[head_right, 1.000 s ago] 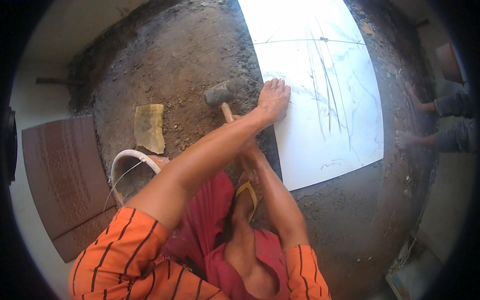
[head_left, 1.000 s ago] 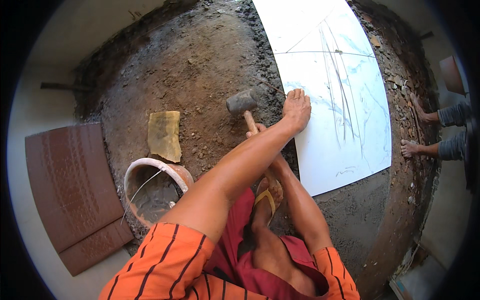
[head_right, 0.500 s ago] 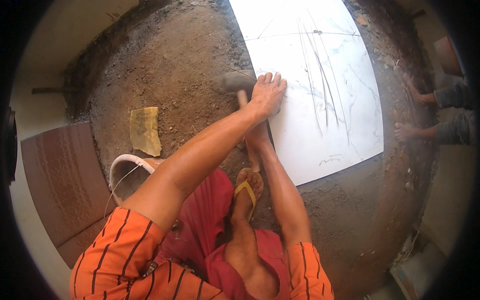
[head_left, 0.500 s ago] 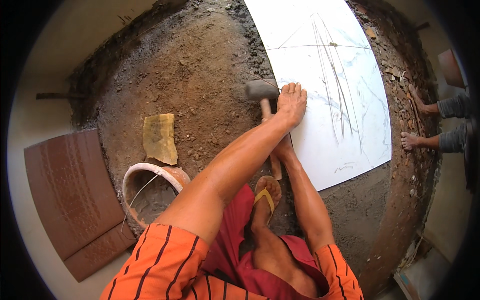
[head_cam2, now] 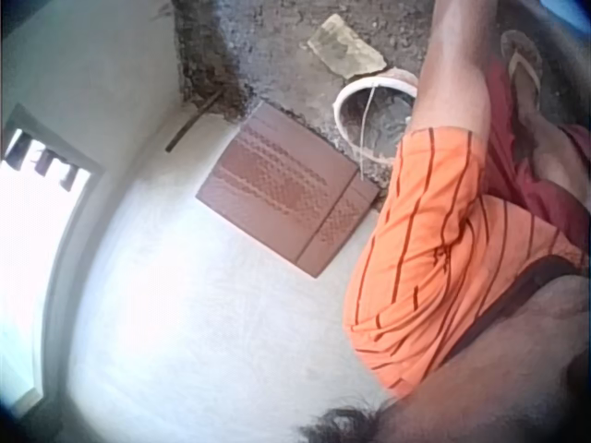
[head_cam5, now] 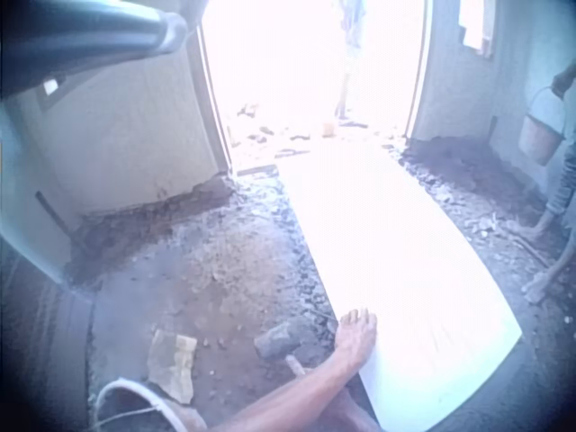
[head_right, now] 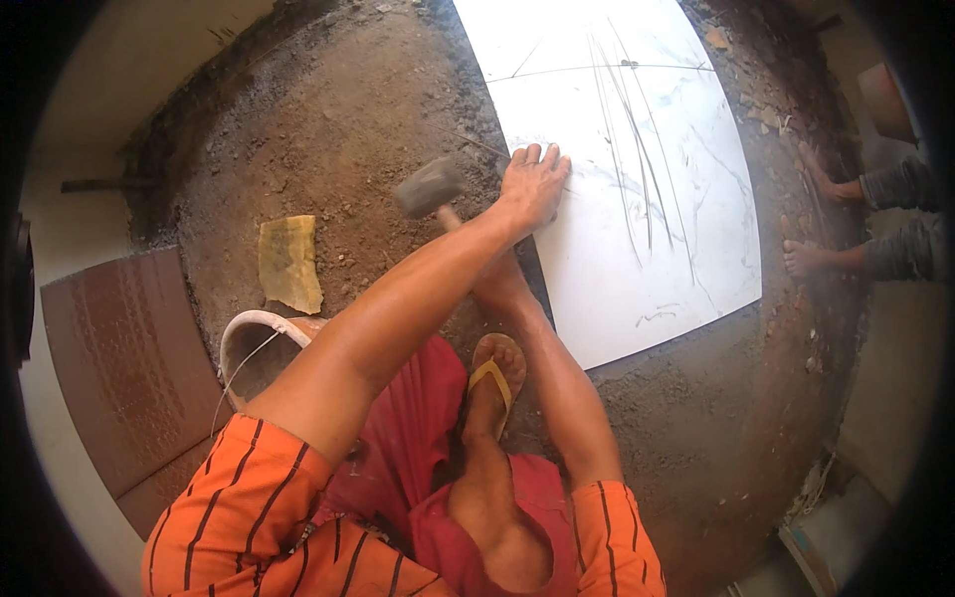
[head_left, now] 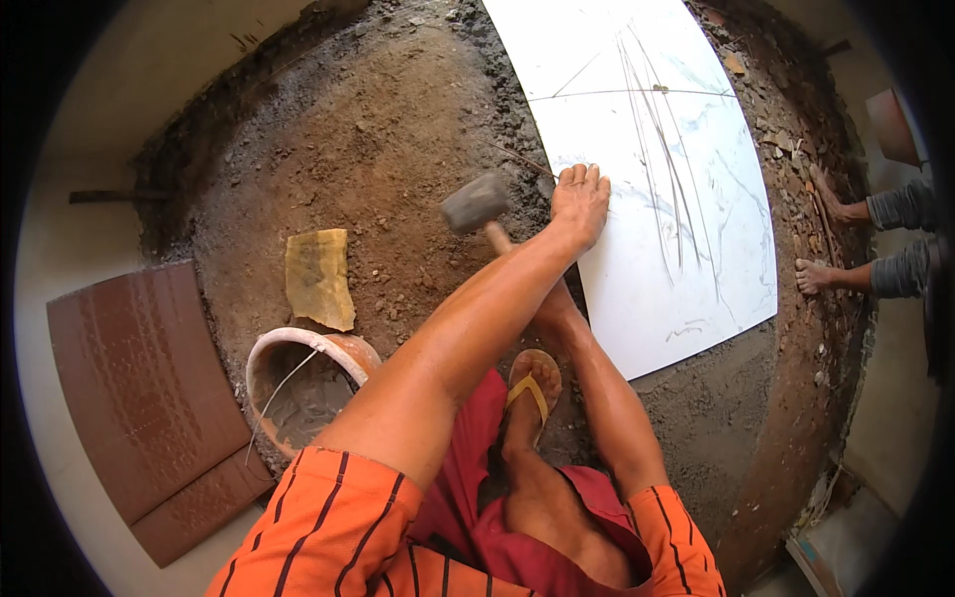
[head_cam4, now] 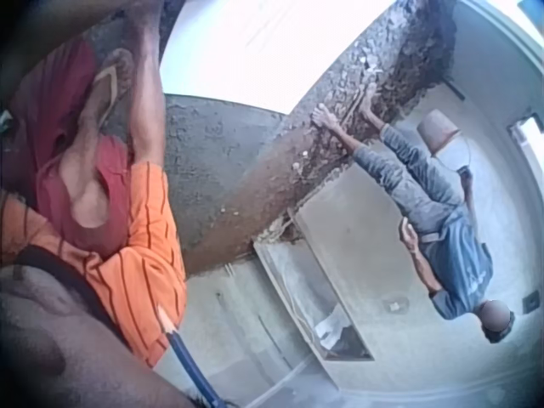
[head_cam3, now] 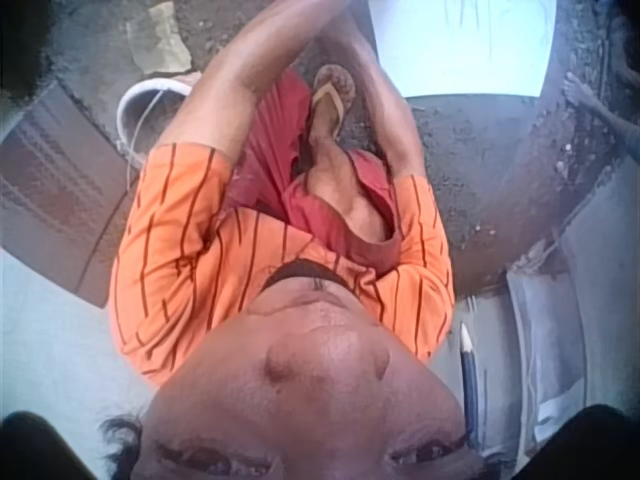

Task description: The person spreads wet cement on the floor using a trowel, then places a large white tile onto the cement bed. They use a rubber mallet to tap the tile into place and a trowel to adjust the surrounding cement.

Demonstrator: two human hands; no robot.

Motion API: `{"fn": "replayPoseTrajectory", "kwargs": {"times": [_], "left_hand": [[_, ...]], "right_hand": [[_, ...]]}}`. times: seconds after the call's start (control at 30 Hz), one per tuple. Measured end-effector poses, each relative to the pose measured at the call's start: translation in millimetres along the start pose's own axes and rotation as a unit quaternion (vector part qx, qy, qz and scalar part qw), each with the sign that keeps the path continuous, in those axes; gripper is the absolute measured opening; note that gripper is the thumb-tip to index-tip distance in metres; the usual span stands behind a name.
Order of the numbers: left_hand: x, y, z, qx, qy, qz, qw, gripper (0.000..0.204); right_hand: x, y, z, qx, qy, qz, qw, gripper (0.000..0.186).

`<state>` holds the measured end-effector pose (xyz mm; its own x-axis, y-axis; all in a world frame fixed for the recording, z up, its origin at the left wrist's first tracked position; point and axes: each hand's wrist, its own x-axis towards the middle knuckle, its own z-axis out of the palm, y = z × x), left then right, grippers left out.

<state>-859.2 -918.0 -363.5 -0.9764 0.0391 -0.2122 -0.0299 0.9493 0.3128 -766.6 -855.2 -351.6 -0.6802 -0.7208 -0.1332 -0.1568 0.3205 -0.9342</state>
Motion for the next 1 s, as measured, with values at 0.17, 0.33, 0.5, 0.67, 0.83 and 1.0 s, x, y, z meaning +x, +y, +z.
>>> {"fn": "replayPoseTrajectory", "kwargs": {"times": [0.17, 0.33, 0.5, 0.67, 0.83, 1.0], "left_hand": [[6.6, 1.3, -11.7, 0.023, -0.024, 0.023, 0.999, 0.057], [28.0, -106.1, -17.2, -0.223, 0.198, -0.222, 0.928, 0.02], [61.6, -144.5, -53.5, -0.427, 0.15, -0.377, 0.808, 0.026], [94.9, -159.2, -47.4, -0.392, 0.125, -0.395, 0.821, 0.028], [99.8, -168.4, -37.0, -0.441, 0.105, -0.401, 0.796, 0.021], [87.5, -163.3, -36.0, -0.422, 0.177, -0.365, 0.81, 0.011]], "right_hand": [[-3.7, 23.9, 11.6, -0.031, 0.117, -0.159, 0.98, 0.039], [-43.5, 7.0, 22.2, 0.02, -0.041, 0.122, 0.992, 0.047], [-76.3, 19.3, 9.8, 0.044, -0.03, 0.206, 0.977, 0.048], [-86.1, 16.3, -0.1, 0.078, -0.042, 0.216, 0.972, 0.049], [-88.9, 21.5, -1.3, 0.089, -0.038, 0.199, 0.975, 0.046], [-87.0, 26.4, 7.0, 0.065, -0.024, 0.155, 0.985, 0.045]]}}
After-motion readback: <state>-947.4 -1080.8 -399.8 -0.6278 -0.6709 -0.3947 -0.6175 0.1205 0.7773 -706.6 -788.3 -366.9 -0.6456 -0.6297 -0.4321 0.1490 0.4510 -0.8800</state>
